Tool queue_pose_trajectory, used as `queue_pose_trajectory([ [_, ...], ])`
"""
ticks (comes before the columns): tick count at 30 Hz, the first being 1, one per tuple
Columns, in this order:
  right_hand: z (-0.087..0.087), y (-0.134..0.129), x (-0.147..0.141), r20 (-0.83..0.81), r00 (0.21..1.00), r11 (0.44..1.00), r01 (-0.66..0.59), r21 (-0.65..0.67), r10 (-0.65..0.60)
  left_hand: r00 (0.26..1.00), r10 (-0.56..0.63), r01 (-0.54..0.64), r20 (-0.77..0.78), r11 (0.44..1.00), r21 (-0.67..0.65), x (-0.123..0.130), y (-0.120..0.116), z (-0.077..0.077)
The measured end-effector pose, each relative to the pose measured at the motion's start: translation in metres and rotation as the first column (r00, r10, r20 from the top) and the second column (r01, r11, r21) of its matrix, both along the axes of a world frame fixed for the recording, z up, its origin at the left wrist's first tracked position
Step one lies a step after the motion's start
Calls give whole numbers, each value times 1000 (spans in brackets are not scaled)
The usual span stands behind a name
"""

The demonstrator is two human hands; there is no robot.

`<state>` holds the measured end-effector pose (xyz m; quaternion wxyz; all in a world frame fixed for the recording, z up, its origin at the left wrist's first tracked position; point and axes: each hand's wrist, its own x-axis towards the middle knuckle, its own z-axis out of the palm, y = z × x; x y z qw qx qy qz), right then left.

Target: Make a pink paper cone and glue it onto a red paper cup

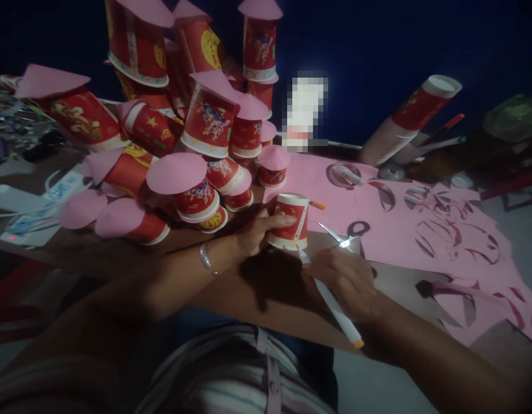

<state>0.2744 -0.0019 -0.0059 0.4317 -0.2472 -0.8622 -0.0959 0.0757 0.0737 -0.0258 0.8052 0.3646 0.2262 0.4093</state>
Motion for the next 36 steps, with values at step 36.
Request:
queue_pose_trajectory([
  [36,-7,1,0,19,999,999,36,-37,-36,999,-34,33,-35,999,-26,0,-1,9],
])
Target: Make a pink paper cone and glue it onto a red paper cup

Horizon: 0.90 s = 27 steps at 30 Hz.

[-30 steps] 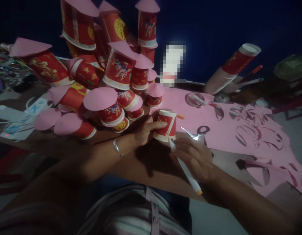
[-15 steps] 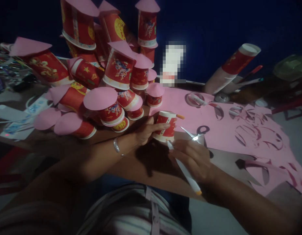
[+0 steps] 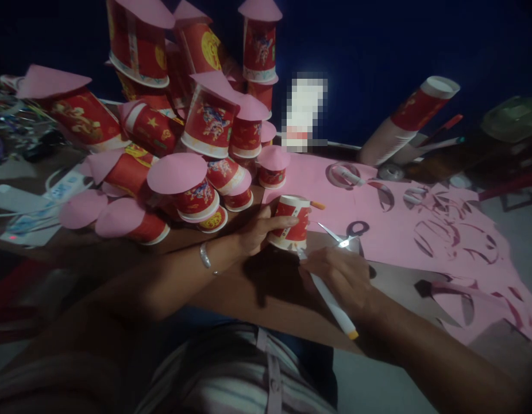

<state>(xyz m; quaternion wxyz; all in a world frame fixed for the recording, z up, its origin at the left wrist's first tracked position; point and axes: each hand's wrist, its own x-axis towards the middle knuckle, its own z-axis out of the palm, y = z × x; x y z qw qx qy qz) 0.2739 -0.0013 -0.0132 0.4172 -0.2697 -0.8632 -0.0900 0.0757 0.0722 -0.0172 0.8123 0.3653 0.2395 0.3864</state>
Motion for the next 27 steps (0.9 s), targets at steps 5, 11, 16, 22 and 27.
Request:
queue_pose_trajectory([
  [5,3,1,0,15,1000,1000,12,20,-12,1000,-8,8,3,1000,28,0,1,-2],
  [11,9,0,0,58,998,1000,-22,22,20,1000,-12,13,-23,999,40,-2,2,-6],
  [16,10,-1,0,56,998,999,32,28,-34,1000,-9,9,-2,999,32,-1,1,-3],
  [22,8,0,-1,52,999,1000,14,8,-14,1000,6,-6,3,1000,7,0,0,-1],
  [27,11,2,-2,64,998,1000,13,21,-14,1000,-7,7,12,1000,15,-1,0,-3],
])
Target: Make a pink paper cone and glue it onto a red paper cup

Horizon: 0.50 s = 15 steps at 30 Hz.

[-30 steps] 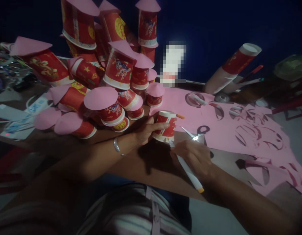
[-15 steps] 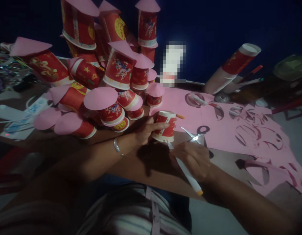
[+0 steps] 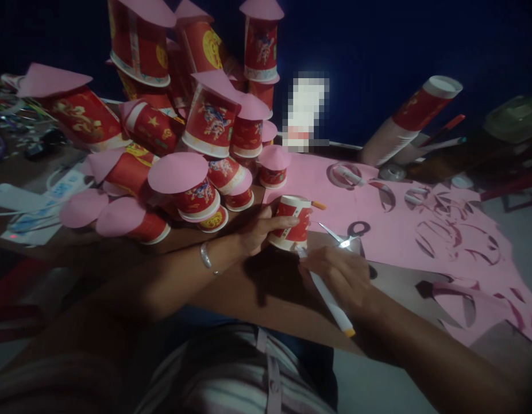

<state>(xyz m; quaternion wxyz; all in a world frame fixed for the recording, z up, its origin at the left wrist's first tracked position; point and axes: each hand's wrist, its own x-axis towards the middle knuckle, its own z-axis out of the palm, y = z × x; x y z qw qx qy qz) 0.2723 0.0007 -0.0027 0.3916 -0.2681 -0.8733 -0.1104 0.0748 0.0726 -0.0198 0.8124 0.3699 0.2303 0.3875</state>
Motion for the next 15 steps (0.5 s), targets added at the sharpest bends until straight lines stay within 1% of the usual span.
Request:
queue_pose_trajectory([
  [3,-1,1,0,-4,1000,1000,-22,-10,22,1000,12,-12,-3,1000,-6,1,0,0],
  [8,0,-1,-1,-9,1000,999,-22,-30,22,1000,15,-15,-21,1000,5,1,-2,3],
  [12,2,-1,-2,1,1000,1000,3,-19,-3,999,4,-3,-41,1000,26,1,-2,5],
  [15,0,0,-1,2,1000,1000,5,-1,-5,998,-3,5,-55,1000,28,1,-2,4],
])
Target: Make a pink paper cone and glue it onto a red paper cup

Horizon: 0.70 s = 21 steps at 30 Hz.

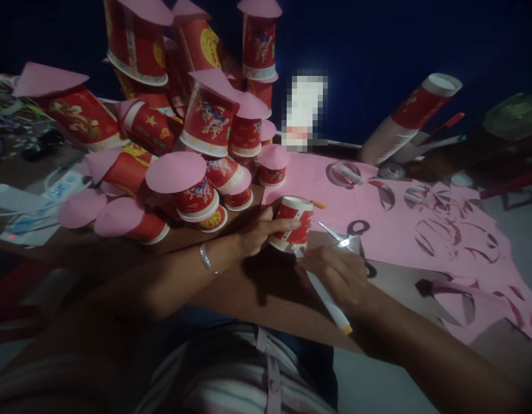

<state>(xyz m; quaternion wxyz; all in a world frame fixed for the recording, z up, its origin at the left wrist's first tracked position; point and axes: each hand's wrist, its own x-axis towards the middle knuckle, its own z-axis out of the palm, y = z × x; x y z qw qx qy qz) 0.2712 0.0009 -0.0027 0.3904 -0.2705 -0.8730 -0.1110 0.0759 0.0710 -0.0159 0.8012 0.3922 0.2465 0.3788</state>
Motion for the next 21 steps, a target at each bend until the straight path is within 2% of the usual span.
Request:
queue_pose_trajectory([
  [7,-8,2,1,-25,1000,1000,-11,9,11,1000,-3,3,12,1000,7,-1,0,-1],
  [12,-8,1,1,-48,998,999,31,24,-30,1000,0,0,24,1000,0,-1,0,0],
  [21,-9,1,2,-30,999,1000,21,14,-21,1000,8,-7,29,999,-47,-1,0,-1],
])
